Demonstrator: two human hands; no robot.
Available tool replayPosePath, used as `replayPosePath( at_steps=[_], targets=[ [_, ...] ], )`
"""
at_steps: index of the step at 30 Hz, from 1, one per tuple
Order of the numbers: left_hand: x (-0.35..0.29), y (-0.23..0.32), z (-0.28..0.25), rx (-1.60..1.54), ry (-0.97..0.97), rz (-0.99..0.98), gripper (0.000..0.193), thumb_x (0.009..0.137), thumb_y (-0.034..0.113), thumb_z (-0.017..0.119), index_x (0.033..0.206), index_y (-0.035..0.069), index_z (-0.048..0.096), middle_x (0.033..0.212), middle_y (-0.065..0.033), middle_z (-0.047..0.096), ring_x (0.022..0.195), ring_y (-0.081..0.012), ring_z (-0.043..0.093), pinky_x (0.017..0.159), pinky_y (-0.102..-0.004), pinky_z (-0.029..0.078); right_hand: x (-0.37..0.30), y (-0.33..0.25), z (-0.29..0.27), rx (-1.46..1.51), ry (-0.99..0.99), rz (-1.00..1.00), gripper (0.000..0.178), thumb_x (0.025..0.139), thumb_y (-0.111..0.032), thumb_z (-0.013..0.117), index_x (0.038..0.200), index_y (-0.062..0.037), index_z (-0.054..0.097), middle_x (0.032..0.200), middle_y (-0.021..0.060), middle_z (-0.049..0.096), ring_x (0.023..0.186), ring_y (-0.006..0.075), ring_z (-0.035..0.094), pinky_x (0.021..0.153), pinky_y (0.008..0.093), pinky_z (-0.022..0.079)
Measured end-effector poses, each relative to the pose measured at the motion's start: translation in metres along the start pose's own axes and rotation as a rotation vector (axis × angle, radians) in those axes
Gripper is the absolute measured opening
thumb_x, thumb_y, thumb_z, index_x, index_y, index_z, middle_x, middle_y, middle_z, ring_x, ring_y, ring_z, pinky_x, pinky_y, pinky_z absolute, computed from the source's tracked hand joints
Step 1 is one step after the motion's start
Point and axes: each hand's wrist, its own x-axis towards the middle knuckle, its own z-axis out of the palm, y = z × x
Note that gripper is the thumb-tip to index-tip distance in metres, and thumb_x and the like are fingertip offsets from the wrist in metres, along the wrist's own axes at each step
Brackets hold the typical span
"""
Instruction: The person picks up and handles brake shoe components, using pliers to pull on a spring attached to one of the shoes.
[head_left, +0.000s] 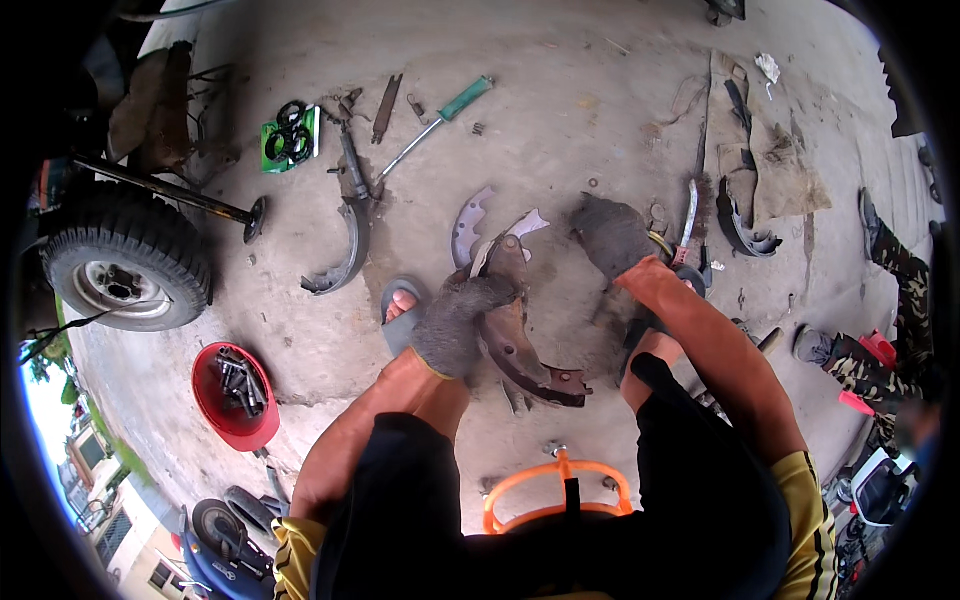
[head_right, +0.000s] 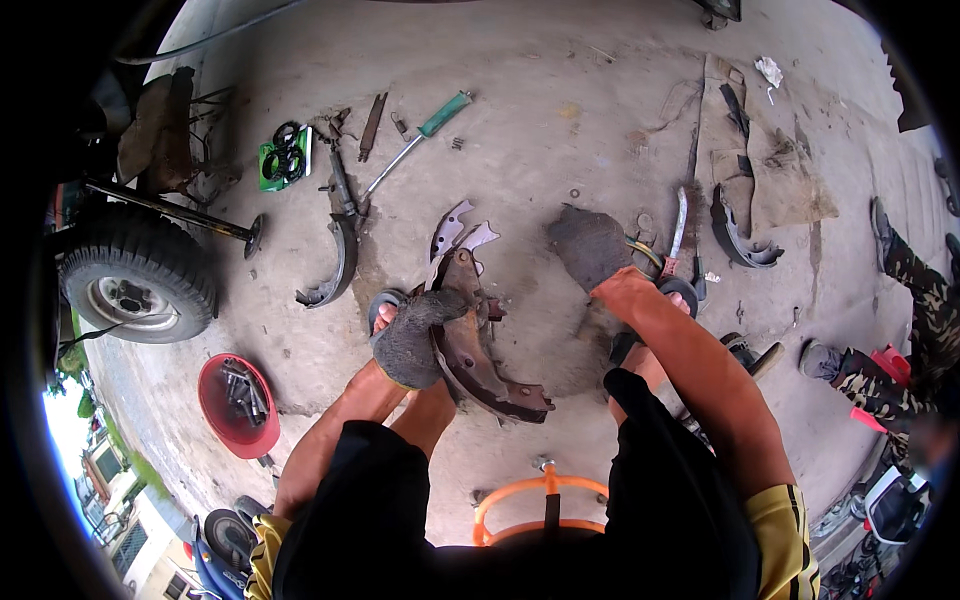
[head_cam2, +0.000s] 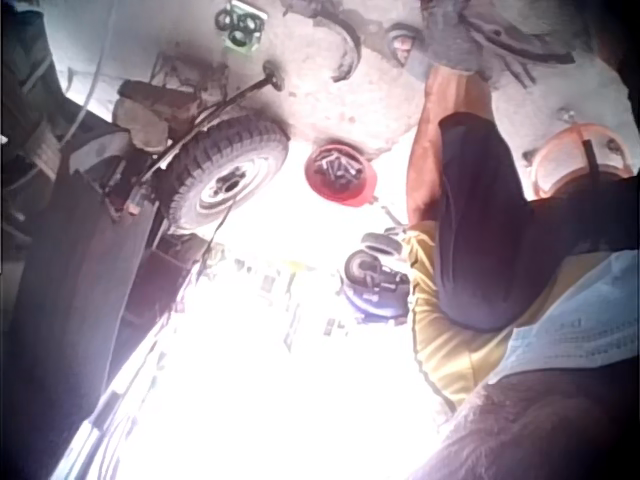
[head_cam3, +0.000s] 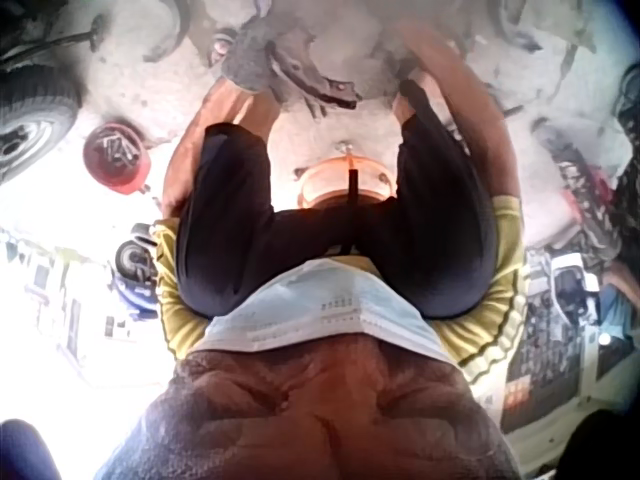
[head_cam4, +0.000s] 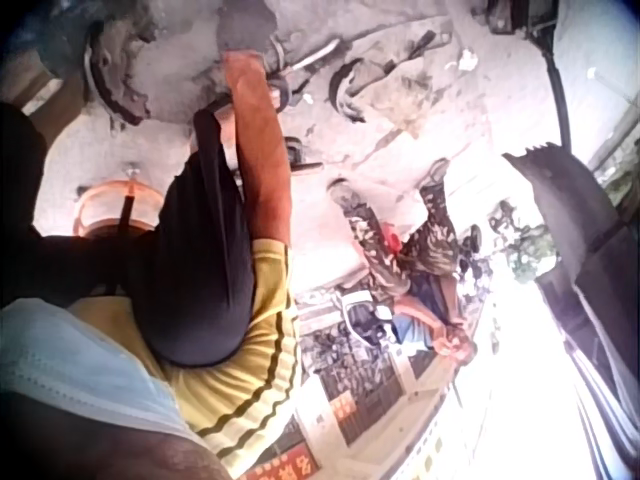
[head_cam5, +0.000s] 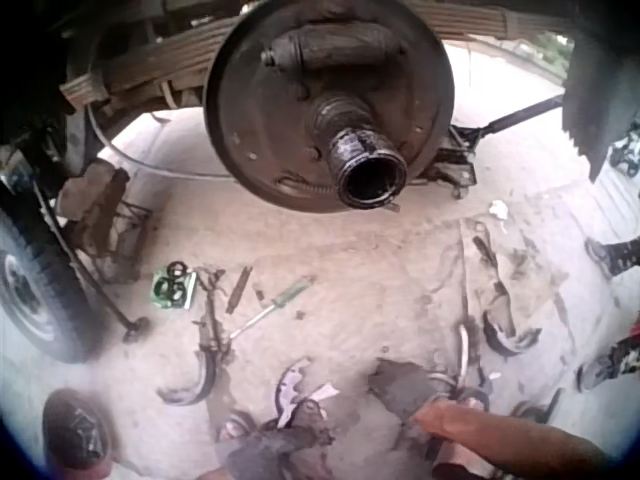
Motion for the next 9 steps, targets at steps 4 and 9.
replayPosePath(
  at_steps=[4,9],
  targets=[
    [0.002,-0.005,-0.004,-0.015,0.004,-0.010,0.036,0.080,0.010,0.064,0.115,-0.001,0.062,0.095,-0.0085,0.066,0.087,-0.0206,0.063,0.081,-0.0306,0.050,0.005,0.004,0.003,-0.014,0.013,0.099,0.015,0.083,-0.021,0.063,0.093,-0.0102,0.068,0.096,0.0128,0.068,0.092,0.0316,0.067,0.080,0.0431,0.053],
    [0.013,-0.019,-0.024,0.004,-0.017,-0.029,0.038,0.080,0.012,0.067,0.116,-0.002,0.063,0.100,-0.0097,0.069,0.090,-0.0222,0.065,0.082,-0.0315,0.050,0.003,0.001,-0.005,0.096,-0.009,0.180,0.019,0.083,-0.022,0.065,0.097,-0.0098,0.069,0.103,0.0141,0.068,0.096,0.0321,0.066,0.083,0.0434,0.052]
  ],
)
